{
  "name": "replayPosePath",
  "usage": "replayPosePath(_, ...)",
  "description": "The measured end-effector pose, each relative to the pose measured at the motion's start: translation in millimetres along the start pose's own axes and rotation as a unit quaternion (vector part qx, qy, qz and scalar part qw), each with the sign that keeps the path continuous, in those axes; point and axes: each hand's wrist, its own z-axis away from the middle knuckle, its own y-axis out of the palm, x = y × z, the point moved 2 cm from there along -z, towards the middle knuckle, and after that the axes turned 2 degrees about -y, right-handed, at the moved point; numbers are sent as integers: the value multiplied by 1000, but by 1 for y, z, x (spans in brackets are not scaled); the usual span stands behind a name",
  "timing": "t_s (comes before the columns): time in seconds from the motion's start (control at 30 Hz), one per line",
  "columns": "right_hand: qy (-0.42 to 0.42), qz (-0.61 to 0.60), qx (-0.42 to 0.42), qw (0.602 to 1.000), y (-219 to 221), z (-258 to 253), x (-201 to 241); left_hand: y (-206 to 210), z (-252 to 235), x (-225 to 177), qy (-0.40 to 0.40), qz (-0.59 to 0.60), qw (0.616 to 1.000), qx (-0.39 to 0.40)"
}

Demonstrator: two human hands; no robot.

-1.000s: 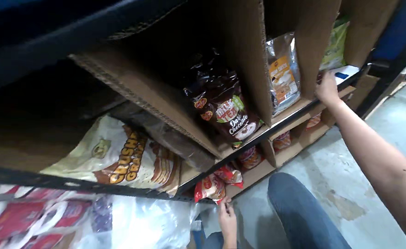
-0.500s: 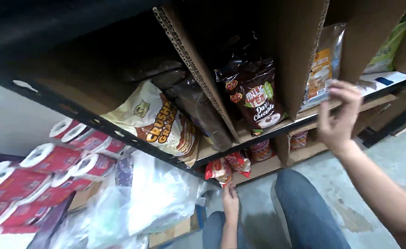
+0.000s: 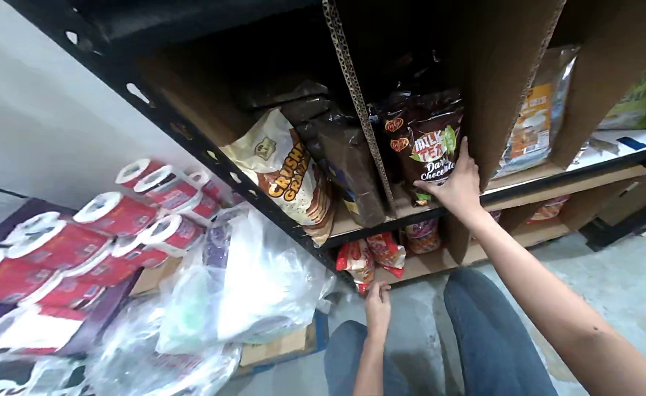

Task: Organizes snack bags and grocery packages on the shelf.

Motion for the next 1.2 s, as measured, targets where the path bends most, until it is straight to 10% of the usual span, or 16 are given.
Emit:
replayPosePath(0.13,-13,-35,-68,997,10,7,0,-1,12,-87,134,44,984,105)
replayPosePath(0.27,21,-113,-77,990,12,5,-2,-13,-5,-199,330,34,942,-51)
replayPosePath(0.47,78,-196,-49,976,5,-7,2,2,-79,-275,131,-132,980,-65)
replayPosePath(0.6,75,-207,-15,975,-9,-14,6,7,-97,-275,110,-104,986,-70)
replayPosePath(0.83,-322,49,-22,945,-53,-64,79,11,-110,-260,103,-37,990,-84)
replayPosePath(1.0,-226,155,322,906,-52,-126,96,14,-109,-259,91,-56,989,-101)
replayPosePath(1.2,-119,-31,393,911,-64,-136,98,15,-109,-252,127,-50,983,-120)
